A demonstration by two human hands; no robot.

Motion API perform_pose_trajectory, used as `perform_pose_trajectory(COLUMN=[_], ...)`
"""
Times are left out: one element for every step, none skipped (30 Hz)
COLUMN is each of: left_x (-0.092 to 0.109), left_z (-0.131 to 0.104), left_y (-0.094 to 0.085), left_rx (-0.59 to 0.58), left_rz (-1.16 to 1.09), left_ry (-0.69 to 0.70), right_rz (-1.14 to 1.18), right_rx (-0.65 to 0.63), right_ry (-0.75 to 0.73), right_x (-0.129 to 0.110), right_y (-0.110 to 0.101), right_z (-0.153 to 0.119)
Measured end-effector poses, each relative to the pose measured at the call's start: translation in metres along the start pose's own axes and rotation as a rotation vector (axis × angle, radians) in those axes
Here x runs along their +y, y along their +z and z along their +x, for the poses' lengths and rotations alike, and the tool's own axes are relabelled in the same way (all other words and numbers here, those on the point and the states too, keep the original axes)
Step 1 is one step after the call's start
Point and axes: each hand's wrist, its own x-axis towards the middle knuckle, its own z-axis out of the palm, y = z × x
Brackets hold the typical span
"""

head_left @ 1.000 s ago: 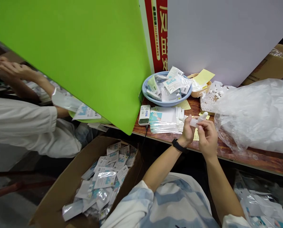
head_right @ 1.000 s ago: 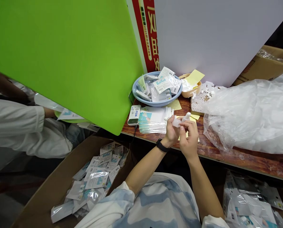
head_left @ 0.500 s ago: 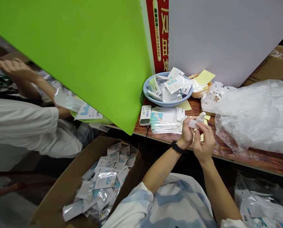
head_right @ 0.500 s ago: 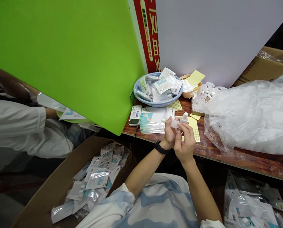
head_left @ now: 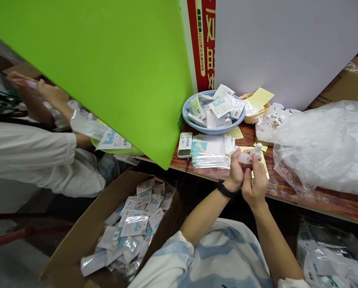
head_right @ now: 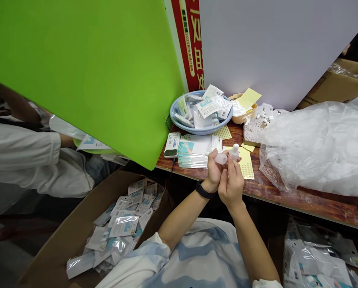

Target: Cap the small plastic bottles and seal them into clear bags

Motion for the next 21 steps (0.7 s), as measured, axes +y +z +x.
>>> perform_pose_trajectory(left_x=[0.000, -0.001, -0.001, -0.001, -0.001, -0.001, -0.001, -0.001, 0.000, 0.001, 0.002, 0.004, 0.006, 0.007, 0.009, 0.010, 0.011, 0.010, 0.009, 0.007, 0.004], left_z=[-0.002, -0.003, -0.004, -0.005, -0.005, -0.005, -0.005, -0.004, -0.004, -0.003, -0.003, -0.003, -0.003, -0.003, -0.003, -0.004, -0.005, -0.007, -0.008, -0.010, -0.012], left_y=[0.000, 0.000, 0.000, 0.000, 0.000, -0.001, -0.001, -0.002, -0.003, -0.004, -0.005, -0.007, -0.009, -0.011, -0.013, -0.014, -0.016, -0.017, -0.017, -0.018, -0.018], left_rx=[0.011, 0.021, 0.024, 0.018, 0.006, -0.004, -0.009, -0.006, 0.000, 0.006, 0.008, 0.008, 0.008, 0.010, 0.015, 0.021, 0.024, 0.025, 0.024, 0.024, 0.028], left_rz=[-0.009, -0.018, -0.025, -0.028, -0.028, -0.026, -0.021, -0.016, -0.009, -0.001, 0.004, 0.005, 0.002, -0.002, -0.003, 0.005, 0.023, 0.051, 0.083, 0.114, 0.136], left_ry=[-0.014, -0.028, -0.040, -0.047, -0.048, -0.043, -0.038, -0.030, -0.024, -0.022, -0.026, -0.036, -0.042, -0.039, -0.027, -0.004, 0.024, 0.053, 0.076, 0.091, 0.105], right_rz=[0.007, 0.016, 0.026, 0.030, 0.023, 0.007, -0.015, -0.042, -0.069, -0.085, -0.078, -0.046, 0.003, 0.049, 0.084, 0.107, 0.123, 0.145, 0.185, 0.238, 0.289], right_rx=[0.003, 0.002, -0.004, -0.015, -0.026, -0.038, -0.054, -0.071, -0.093, -0.123, -0.166, -0.212, -0.235, -0.218, -0.161, -0.079, 0.002, 0.057, 0.071, 0.053, 0.030], right_ry=[-0.014, -0.028, -0.040, -0.050, -0.061, -0.074, -0.088, -0.098, -0.098, -0.088, -0.067, -0.035, 0.010, 0.066, 0.133, 0.212, 0.299, 0.385, 0.462, 0.527, 0.580], right_x=[0.000, 0.001, 0.002, 0.003, 0.004, 0.005, 0.005, 0.005, 0.005, 0.005, 0.004, 0.004, 0.004, 0.005, 0.006, 0.007, 0.009, 0.011, 0.012, 0.012, 0.012], right_y=[0.000, -0.001, -0.001, -0.001, -0.001, -0.001, -0.001, -0.002, -0.003, -0.005, -0.008, -0.011, -0.015, -0.019, -0.022, -0.024, -0.025, -0.025, -0.024, -0.022, -0.019], right_z=[-0.001, -0.001, -0.002, -0.002, -0.002, -0.002, -0.002, -0.002, -0.002, -0.002, -0.002, -0.002, -0.003, -0.004, -0.006, -0.008, -0.011, -0.014, -0.017, -0.020, -0.023])
